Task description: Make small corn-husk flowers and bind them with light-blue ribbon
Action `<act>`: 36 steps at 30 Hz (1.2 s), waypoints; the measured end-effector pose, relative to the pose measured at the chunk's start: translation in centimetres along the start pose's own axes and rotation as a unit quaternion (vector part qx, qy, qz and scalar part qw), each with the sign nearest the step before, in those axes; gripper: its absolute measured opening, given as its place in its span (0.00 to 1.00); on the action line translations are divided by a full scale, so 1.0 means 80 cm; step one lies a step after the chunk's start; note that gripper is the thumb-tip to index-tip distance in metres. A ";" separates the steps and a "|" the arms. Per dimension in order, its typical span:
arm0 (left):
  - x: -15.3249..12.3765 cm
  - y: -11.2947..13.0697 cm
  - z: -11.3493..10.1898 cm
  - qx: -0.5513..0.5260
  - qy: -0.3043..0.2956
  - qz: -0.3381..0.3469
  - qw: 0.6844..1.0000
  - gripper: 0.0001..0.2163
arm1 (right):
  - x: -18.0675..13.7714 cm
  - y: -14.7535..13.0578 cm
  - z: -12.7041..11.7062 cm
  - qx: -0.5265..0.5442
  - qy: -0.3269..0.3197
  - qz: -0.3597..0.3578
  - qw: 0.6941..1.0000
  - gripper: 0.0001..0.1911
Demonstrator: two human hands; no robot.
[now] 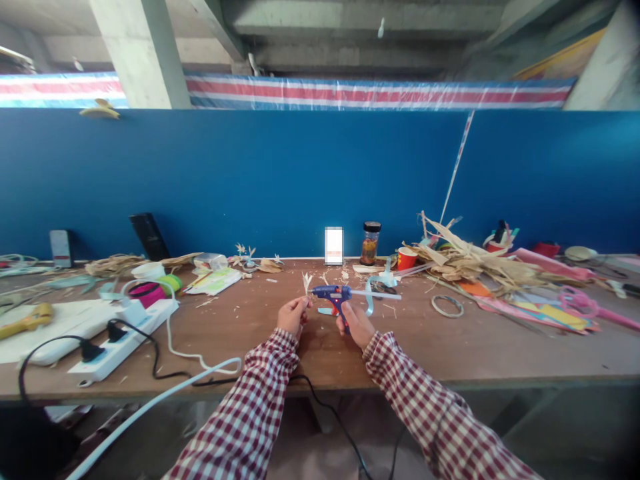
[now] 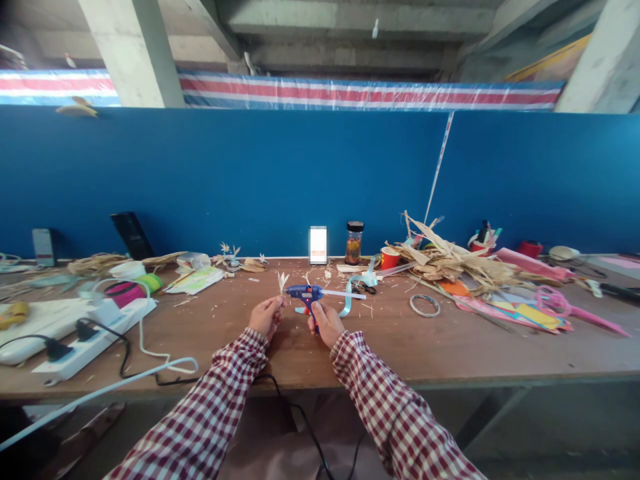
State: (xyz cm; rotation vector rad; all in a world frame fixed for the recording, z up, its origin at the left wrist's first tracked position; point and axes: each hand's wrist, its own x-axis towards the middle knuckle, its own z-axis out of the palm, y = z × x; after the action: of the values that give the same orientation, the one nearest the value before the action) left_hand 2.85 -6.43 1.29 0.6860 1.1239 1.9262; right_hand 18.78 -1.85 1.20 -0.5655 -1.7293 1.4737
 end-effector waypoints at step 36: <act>-0.001 0.001 0.002 0.009 0.009 -0.008 1.000 0.14 | -0.001 -0.004 0.002 -0.002 -0.004 0.013 1.000 0.22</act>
State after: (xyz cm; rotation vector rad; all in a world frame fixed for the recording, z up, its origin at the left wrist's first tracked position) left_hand 2.98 -6.46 1.45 0.6679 1.1561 1.9146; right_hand 18.74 -2.08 1.52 -0.5886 -1.7372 1.4923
